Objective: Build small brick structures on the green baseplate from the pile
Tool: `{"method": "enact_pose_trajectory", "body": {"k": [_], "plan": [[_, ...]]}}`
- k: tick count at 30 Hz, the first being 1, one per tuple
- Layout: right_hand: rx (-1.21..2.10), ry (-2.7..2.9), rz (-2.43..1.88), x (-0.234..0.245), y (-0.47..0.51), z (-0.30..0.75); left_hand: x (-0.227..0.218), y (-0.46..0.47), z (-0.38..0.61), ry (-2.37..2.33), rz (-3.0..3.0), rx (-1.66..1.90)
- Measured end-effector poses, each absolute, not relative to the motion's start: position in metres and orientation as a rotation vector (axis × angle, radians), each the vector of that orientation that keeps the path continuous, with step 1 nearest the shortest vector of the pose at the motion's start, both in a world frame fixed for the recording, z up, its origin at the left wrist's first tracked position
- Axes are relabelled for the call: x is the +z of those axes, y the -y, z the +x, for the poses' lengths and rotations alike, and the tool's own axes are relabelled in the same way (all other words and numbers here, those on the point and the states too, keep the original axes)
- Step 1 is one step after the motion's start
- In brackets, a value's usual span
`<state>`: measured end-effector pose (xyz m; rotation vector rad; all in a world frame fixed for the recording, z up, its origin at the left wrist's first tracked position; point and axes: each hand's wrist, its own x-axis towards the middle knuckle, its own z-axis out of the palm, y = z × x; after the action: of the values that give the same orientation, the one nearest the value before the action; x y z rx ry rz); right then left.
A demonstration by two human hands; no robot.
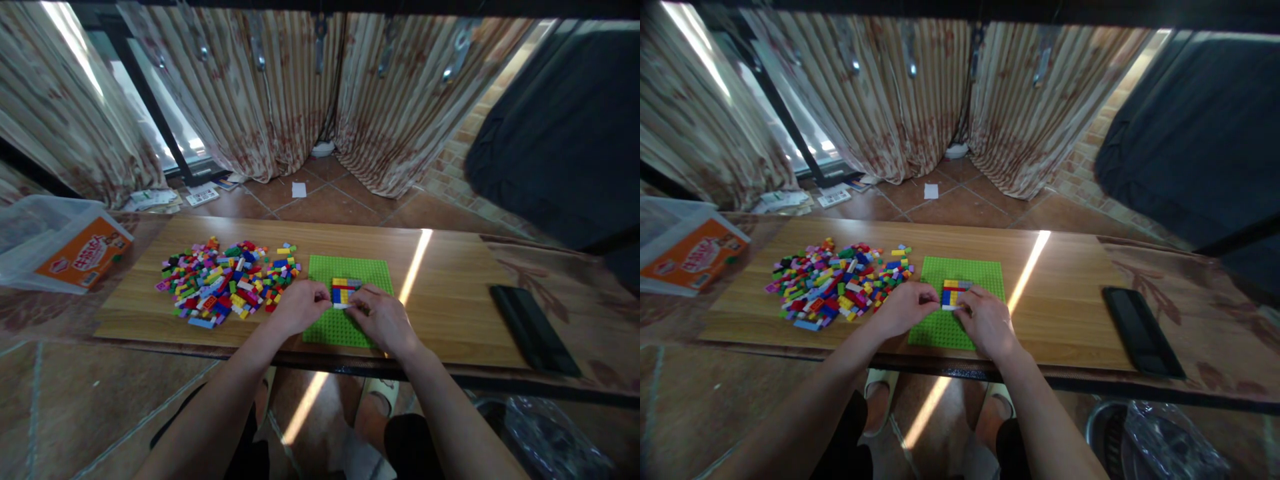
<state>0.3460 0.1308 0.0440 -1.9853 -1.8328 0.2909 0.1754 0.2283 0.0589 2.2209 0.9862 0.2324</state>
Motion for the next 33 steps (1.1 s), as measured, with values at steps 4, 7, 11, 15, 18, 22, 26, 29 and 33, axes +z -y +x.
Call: {"method": "enact_pose_trajectory", "body": {"k": [4, 7, 11, 15, 18, 22, 26, 29, 33], "plan": [[0.316, 1.815, -1.967, 0.0443, -0.1309, 0.3443, 0.0590, -0.2278, 0.1762, -1.000, 2.241, 0.225], [0.325, 1.802, -1.955, 0.0441, -0.1312, 0.3442, 0.0586, -0.2270, 0.1776, -1.029, 2.255, 0.227], [0.335, 1.789, -1.959, 0.0443, -0.1319, 0.3441, 0.0571, -0.2259, 0.1809, -1.084, 2.269, 0.232], [0.384, 1.766, -1.954, 0.0447, -0.1321, 0.3441, 0.0568, -0.2255, 0.1835, -1.135, 2.269, 0.223], [0.461, 1.730, -1.922, 0.0458, -0.1316, 0.3455, 0.0575, -0.2253, 0.1837, -1.140, 2.268, 0.227], [0.511, 1.628, -1.885, 0.0476, -0.1308, 0.3497, 0.0585, -0.2249, 0.1830, -1.145, 2.267, 0.217], [0.488, 1.521, -1.906, 0.0462, -0.1316, 0.3516, 0.0591, -0.2241, 0.1835, -1.163, 2.267, 0.191], [0.483, 1.497, -1.949, 0.0436, -0.1331, 0.3501, 0.0599, -0.2233, 0.1841, -1.167, 2.263, 0.193], [0.498, 1.461, -1.987, 0.0419, -0.1346, 0.3480, 0.0611, -0.2257, 0.1825, -1.140, 2.249, 0.204]]}}
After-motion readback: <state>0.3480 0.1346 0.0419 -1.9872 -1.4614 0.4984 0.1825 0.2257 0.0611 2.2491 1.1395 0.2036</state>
